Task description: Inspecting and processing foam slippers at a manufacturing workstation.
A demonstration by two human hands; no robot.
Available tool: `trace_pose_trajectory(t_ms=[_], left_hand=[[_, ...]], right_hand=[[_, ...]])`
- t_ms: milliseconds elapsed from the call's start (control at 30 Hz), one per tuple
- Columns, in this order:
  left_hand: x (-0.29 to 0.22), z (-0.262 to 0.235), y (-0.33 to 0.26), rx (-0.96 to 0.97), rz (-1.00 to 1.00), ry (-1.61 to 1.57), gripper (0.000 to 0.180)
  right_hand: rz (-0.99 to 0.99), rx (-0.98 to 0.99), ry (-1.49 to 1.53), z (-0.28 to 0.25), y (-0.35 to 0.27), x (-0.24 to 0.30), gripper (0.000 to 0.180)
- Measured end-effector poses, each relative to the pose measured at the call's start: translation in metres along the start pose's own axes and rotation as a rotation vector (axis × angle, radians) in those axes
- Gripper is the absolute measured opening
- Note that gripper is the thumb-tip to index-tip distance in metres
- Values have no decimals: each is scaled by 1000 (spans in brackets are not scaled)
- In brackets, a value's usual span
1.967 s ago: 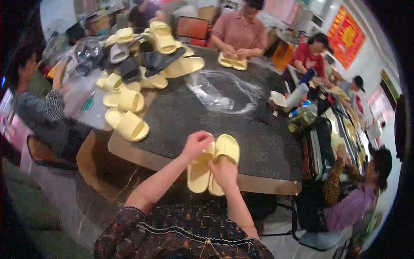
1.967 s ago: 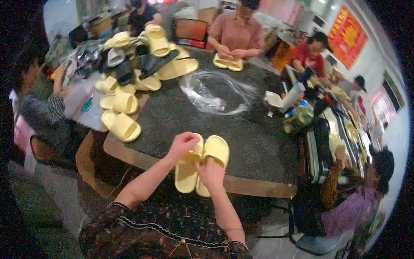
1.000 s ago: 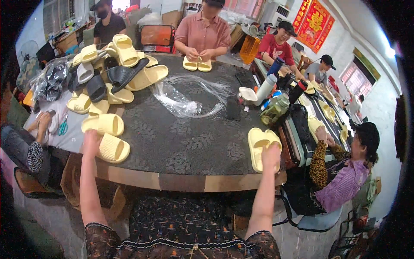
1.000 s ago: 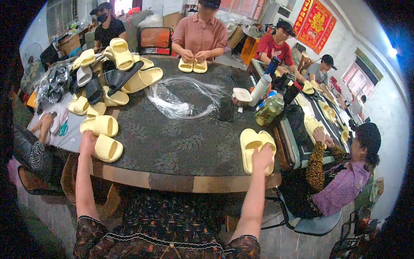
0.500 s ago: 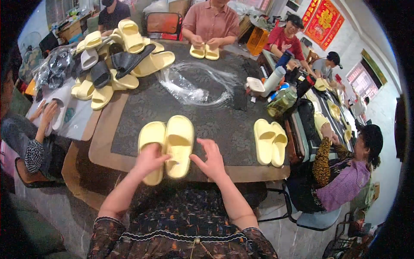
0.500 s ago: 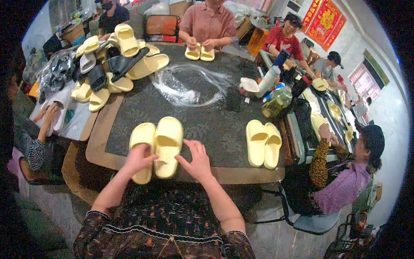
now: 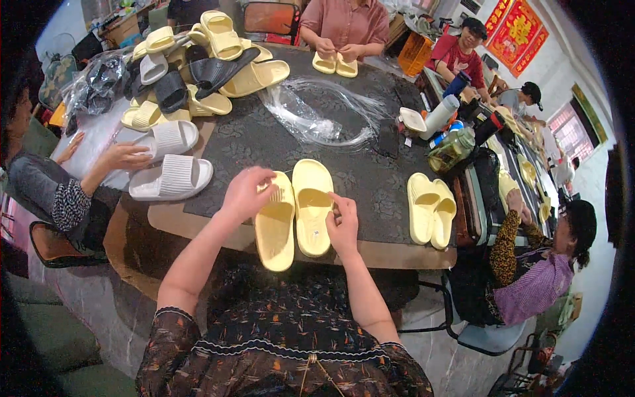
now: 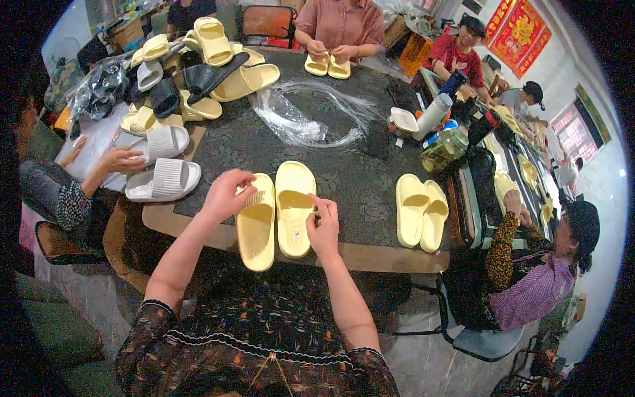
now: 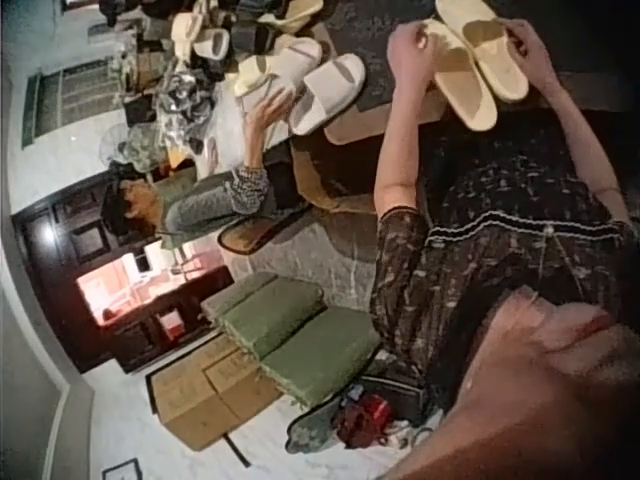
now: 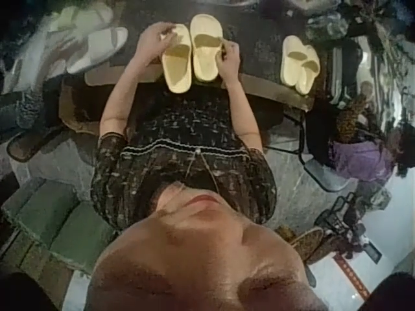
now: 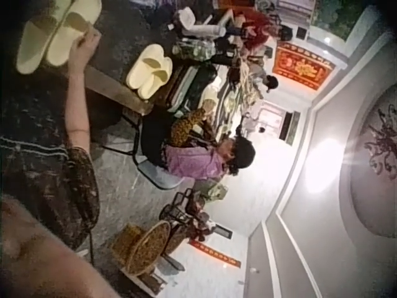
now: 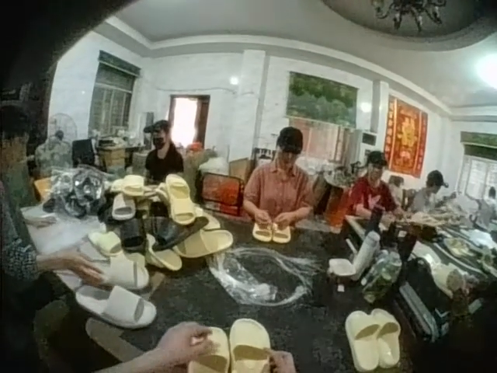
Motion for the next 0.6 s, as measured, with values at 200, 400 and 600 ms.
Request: trace_pose_trajectory(t_ms=[200,400,600], left_hand=[[32,47,46,8,-19,382,27],[42,62,54,107,-36,300,15],[25,49,63,182,23,319,16]], right_hand=[[8,11,15,-8,-12,5,48],[62,61,-71,-26,-29,15,47],[-6,15,-112,-33,-25,13,42]])
Point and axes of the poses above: each hand's wrist, its own y-axis towards the middle knuckle, its own z-axis out of the palm, x = y × z, the point moved 3 cm from there along y, towards the middle knuckle, and after that the axes turned 4 degrees about y, right-handed, at the moved point
